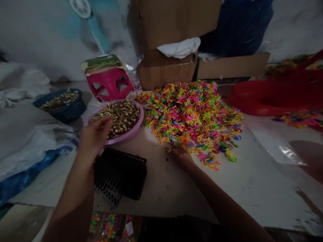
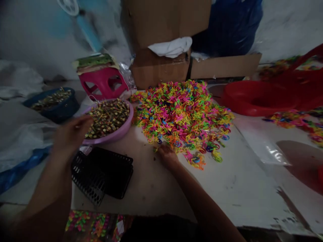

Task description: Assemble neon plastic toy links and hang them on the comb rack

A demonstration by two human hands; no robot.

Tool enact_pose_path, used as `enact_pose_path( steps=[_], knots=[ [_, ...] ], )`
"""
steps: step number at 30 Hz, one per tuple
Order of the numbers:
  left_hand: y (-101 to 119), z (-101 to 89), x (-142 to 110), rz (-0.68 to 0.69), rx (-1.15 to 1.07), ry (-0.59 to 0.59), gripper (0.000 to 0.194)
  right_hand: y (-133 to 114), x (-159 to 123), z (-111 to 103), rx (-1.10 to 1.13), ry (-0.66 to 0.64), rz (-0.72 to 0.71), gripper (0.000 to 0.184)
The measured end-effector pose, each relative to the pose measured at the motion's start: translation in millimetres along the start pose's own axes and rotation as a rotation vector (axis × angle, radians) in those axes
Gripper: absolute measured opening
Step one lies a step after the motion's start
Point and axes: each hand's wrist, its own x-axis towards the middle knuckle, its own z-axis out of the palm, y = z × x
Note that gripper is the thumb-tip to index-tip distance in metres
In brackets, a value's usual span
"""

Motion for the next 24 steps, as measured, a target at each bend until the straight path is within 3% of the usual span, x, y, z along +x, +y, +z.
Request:
enact_pose_path(
  steps=[3,7,11,15,19,24],
  knots=[
    [-21.5,31.2,19.4,-0.075,0.252,-0.196,0.023,-4.9,-2.4,-8.3,0.015,0.133,-0.01,0.025],
    [-46.5,71.4,31.0,0.031,0.333,-0.268,0.033,-29.8,-28.4,-24.2,0.097,0.116,-0.02,0.026],
    [-59.5,87.0,46.8,0.198,0.294,-0.338,0.032,-40.5,-67.3,-26.6,0.137,0.064,0.009,0.029],
    [-69.9,92.6,64.3,0.303,0.197,-0.413,0.02,-22.8,-84.1,-19.2,0.196,0.122,0.162,0.029],
    [-69.9,97.5,62.8,0.303,0.117,-0.374,0.016,-5.6,-75.9,-27.1,0.332,0.167,0.388,0.029],
    [-51.4,90.2,55.3,0.125,0.061,-0.183,0.017,-7.0,-74.9,-46.7,0.498,0.165,0.539,0.033]
  ],
)
